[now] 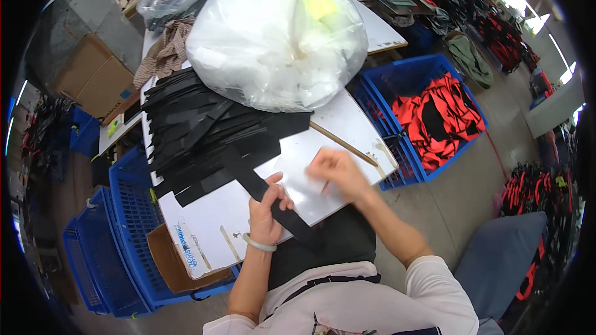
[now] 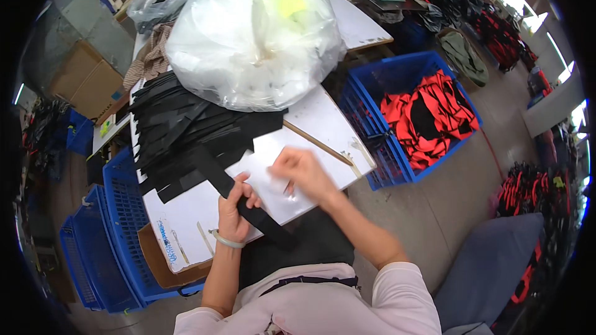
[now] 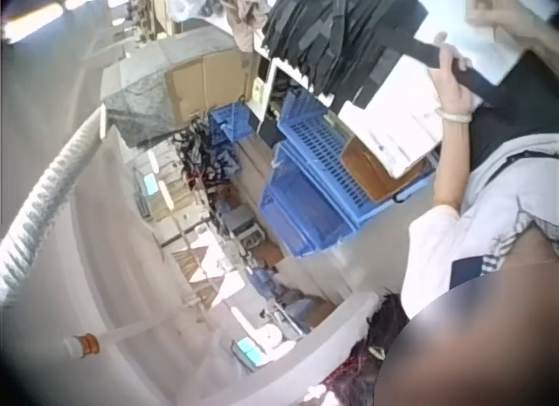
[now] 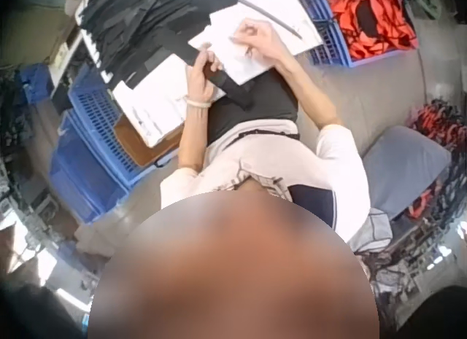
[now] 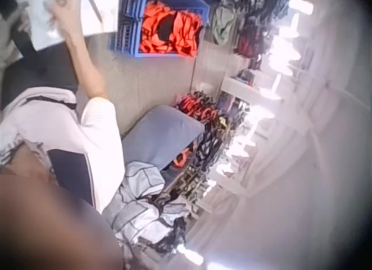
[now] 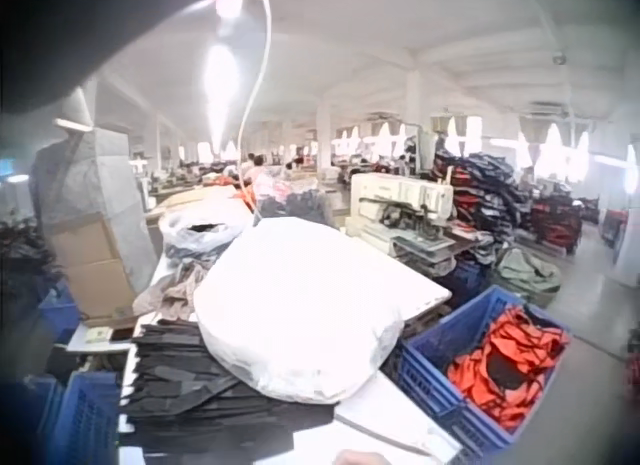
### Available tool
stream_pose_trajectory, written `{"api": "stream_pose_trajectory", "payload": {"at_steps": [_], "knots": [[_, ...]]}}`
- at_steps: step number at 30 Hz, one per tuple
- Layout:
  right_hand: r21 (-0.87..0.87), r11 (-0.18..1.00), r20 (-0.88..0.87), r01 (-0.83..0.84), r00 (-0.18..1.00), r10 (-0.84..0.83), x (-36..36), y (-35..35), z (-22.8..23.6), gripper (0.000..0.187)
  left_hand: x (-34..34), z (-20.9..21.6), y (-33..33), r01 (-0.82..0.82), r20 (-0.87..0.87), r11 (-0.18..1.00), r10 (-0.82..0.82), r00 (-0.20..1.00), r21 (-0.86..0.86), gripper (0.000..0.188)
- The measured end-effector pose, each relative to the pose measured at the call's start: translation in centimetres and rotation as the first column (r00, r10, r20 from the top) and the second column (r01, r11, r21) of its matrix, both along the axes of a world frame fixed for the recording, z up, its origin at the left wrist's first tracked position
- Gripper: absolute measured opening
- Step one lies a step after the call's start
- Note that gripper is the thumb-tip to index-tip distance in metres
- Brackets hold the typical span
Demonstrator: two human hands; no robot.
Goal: Applying small white labels or adhesive pieces to the ends of black nylon straps at a manufacturing workbench.
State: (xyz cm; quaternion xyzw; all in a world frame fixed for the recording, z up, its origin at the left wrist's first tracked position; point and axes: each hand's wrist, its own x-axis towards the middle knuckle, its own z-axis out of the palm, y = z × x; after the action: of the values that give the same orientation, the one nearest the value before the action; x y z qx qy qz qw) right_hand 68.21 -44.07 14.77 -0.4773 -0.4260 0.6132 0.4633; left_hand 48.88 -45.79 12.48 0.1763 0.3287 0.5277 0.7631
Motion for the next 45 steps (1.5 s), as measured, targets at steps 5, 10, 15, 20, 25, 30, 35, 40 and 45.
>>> {"api": "stream_pose_trajectory", "payload": {"at_steps": [5, 10, 15, 20, 25, 30, 35, 40, 45], "knots": [[0.351, 0.916, 0.418, 0.196, 0.842, -0.341, 0.3, -3.3, -2.6, 0.013, 2.3, -0.8, -1.8, -0.126, -0.170, 0.989, 0.110, 0.979, -0.081, 0.017], [0.598, 0.782, 0.717, 0.175, 0.317, -0.620, 7.6, -0.8, -6.9, 0.013, 1.0, -1.9, -2.6, -0.187, -0.152, 0.962, 0.158, 0.976, -0.199, 0.012], [0.674, 0.731, 0.677, 0.103, 0.307, -0.668, 9.6, 1.2, -7.1, 0.008, 3.0, -0.1, -1.9, -0.140, -0.101, 0.974, 0.123, 0.987, -0.177, 0.012], [0.641, 0.766, 0.552, 0.055, 0.661, -0.509, 4.7, -1.6, -3.5, 0.016, 3.5, 0.4, -2.0, -0.150, -0.183, 0.986, 0.135, 0.974, -0.071, 0.013], [0.035, 0.999, 0.248, -0.007, 0.969, -0.002, 0.0, -6.0, -3.6, 0.016, 4.1, 0.6, -3.2, -0.106, -0.312, 0.994, 0.099, 0.945, -0.005, 0.014], [-0.054, 0.998, 0.002, 0.040, 0.999, -0.040, -1.0, -7.4, -2.8, 0.013, 3.1, -0.1, -4.4, -0.065, -0.348, 0.998, 0.066, 0.935, 0.014, 0.017], [-0.016, 0.992, -0.170, 0.123, 0.978, -0.124, -2.4, -7.4, -2.4, 0.013, 2.6, 0.0, -5.0, 0.007, -0.273, 0.999, 0.008, 0.962, 0.051, 0.023], [-0.230, 0.971, -0.358, 0.071, 0.921, -0.152, -1.4, -7.1, -2.1, 0.012, 1.7, 0.2, -4.5, 0.189, 0.012, 0.982, -0.190, 0.982, 0.027, 0.037], [-0.168, 0.986, -0.255, 0.009, 0.965, -0.053, -2.0, -7.4, -0.2, 0.015, 1.3, -0.1, -4.5, 0.181, -0.015, 0.980, -0.181, 0.983, 0.086, 0.034]]}}
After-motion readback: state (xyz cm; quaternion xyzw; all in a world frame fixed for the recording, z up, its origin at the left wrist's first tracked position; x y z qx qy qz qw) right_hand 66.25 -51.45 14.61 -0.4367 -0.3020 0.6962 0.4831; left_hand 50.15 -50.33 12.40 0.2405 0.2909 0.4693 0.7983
